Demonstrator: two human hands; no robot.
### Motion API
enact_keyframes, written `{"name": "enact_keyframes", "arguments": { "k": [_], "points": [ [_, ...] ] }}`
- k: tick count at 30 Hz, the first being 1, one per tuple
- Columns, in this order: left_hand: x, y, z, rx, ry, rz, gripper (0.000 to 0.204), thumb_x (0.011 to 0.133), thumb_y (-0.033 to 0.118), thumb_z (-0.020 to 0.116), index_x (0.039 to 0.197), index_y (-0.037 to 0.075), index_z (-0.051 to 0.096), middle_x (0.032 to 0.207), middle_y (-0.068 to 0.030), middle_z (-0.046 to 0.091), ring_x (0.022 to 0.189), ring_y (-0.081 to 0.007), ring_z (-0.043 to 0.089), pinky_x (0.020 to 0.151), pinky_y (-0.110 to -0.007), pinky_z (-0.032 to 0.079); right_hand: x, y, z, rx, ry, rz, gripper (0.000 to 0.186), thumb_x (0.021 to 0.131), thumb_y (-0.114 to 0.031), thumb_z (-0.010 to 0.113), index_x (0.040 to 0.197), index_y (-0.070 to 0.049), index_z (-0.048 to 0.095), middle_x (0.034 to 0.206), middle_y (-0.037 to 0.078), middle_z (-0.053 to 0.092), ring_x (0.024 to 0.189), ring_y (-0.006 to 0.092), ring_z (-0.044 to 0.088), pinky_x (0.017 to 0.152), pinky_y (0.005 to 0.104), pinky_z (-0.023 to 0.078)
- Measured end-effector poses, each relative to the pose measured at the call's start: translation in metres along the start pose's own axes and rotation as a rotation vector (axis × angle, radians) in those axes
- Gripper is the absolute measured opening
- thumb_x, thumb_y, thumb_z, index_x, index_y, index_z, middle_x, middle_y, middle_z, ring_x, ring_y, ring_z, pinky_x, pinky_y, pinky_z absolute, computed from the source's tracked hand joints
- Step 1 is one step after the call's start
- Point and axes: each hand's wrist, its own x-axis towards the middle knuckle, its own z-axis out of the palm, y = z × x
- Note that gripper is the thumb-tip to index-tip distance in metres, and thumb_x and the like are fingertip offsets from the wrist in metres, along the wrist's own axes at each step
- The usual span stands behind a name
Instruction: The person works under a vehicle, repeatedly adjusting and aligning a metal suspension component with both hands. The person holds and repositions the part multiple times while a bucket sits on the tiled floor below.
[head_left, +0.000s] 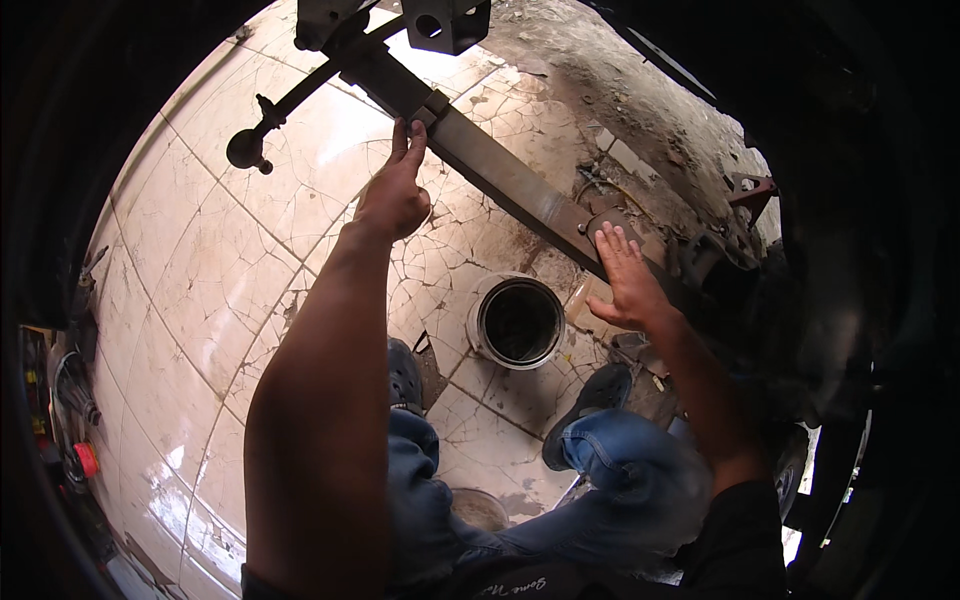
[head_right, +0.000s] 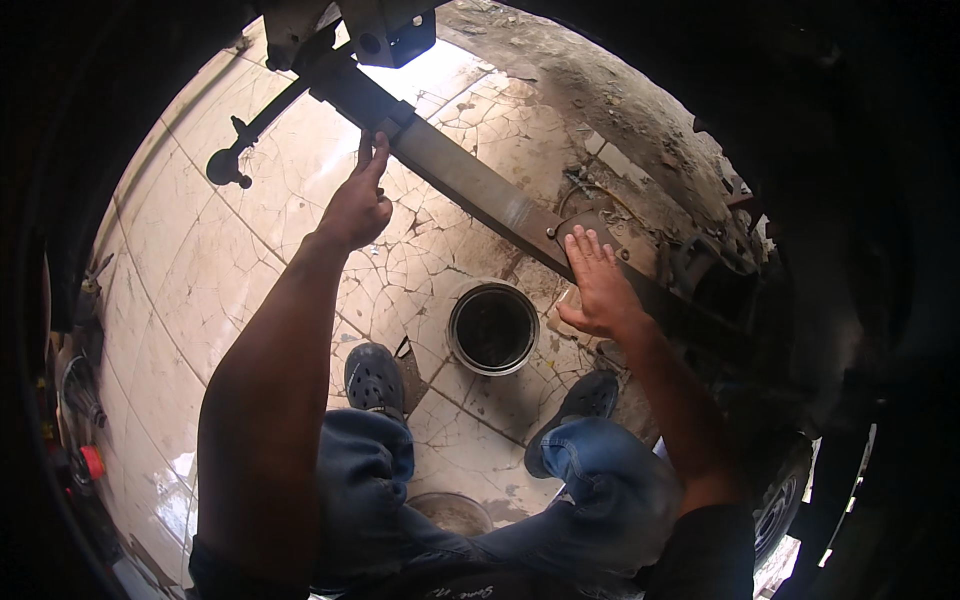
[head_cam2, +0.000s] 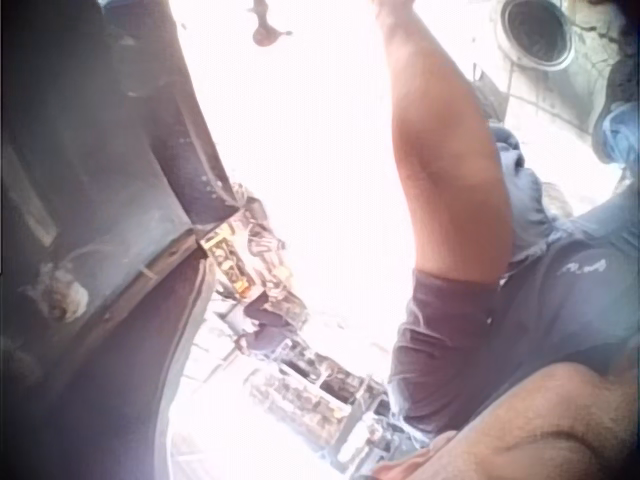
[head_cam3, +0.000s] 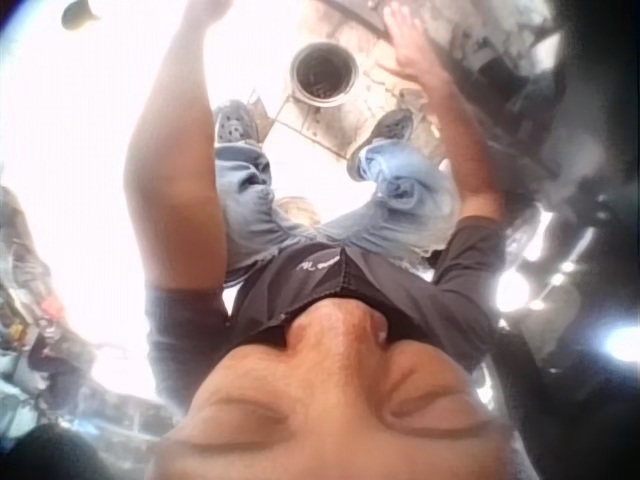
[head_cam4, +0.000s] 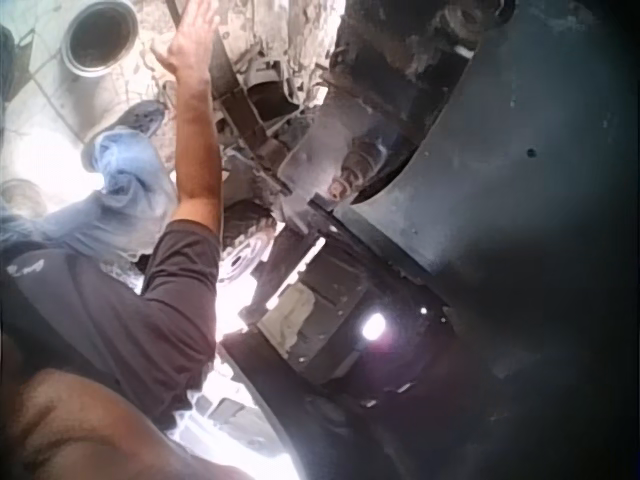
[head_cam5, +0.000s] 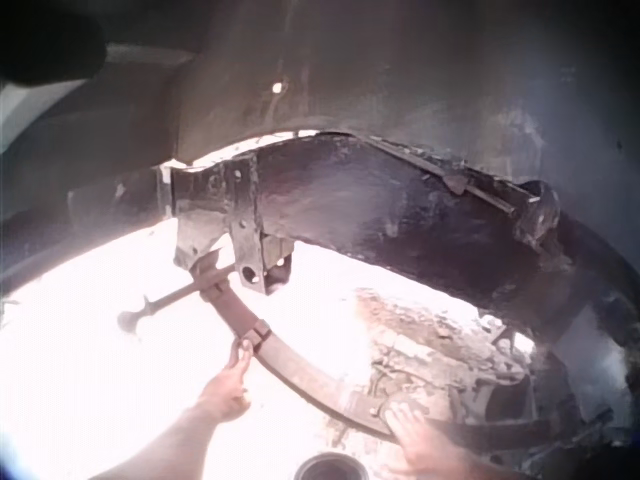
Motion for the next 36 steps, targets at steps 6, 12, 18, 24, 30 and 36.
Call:
{"name": "enact_keyframes", "arguments": {
  "k": [6,12,18,24,30,36],
  "points": [
    [0.002,0.002,0.000,0.018,0.026,-0.002,0.095,0.078,-0.004,0.048,0.160,0.017,0.004,0.167,-0.0124,-0.003,0.113,-0.0333,0.064,0.089,-0.037,0.053,0.038,-0.010,-0.010,0.077,-0.007,0.090,0.105,0.086,-0.058,0.062,0.157,0.000,0.012,0.162,0.025,0.012,0.151,0.0404,0.013,0.121,0.0515,0.016],
    [0.004,-0.002,-0.001,0.015,0.025,0.040,0.094,0.079,-0.003,0.047,0.160,0.017,0.005,0.167,-0.0120,-0.002,0.112,-0.0326,0.065,0.090,-0.037,0.053,0.035,-0.009,-0.011,0.052,-0.028,0.107,0.103,0.087,-0.062,0.059,0.158,-0.004,0.012,0.163,0.023,0.013,0.151,0.0394,0.013,0.121,0.0519,0.017],
    [0.000,-0.002,0.003,0.035,0.024,0.001,0.094,0.079,-0.003,0.047,0.160,0.018,0.004,0.167,-0.0109,-0.003,0.113,-0.0313,0.065,0.090,-0.037,0.054,0.018,-0.016,-0.011,-0.021,-0.061,0.116,0.101,0.089,-0.063,0.056,0.157,0.000,0.014,0.163,0.024,0.014,0.151,0.0396,0.015,0.121,0.0522,0.017],
    [0.006,-0.002,0.002,0.005,0.019,0.005,0.097,0.077,-0.002,0.049,0.160,0.020,0.004,0.167,-0.0107,-0.004,0.118,-0.0347,0.061,0.089,-0.038,0.055,0.040,-0.019,-0.018,-0.009,-0.051,0.164,0.100,0.091,-0.064,0.053,0.156,0.001,0.015,0.162,0.025,0.016,0.149,0.0405,0.018,0.120,0.0513,0.019],
    [0.003,-0.012,-0.003,0.026,0.023,0.042,0.096,0.077,-0.001,0.048,0.160,0.020,0.005,0.167,-0.0109,-0.002,0.115,-0.0347,0.063,0.089,-0.038,0.055,0.023,-0.018,-0.017,-0.011,-0.083,0.113,0.099,0.091,-0.063,0.054,0.157,0.000,0.015,0.162,0.023,0.015,0.149,0.0404,0.018,0.120,0.0511,0.020],
    [0.001,0.006,-0.002,0.018,0.012,-0.015,0.092,0.079,-0.004,0.046,0.160,0.017,0.007,0.167,-0.0121,0.001,0.114,-0.0311,0.065,0.092,-0.035,0.054,0.042,-0.016,-0.013,0.057,-0.031,0.149,0.098,0.092,-0.064,0.053,0.157,-0.001,0.015,0.162,0.023,0.015,0.149,0.0403,0.018,0.121,0.0505,0.020]
  ]
}}
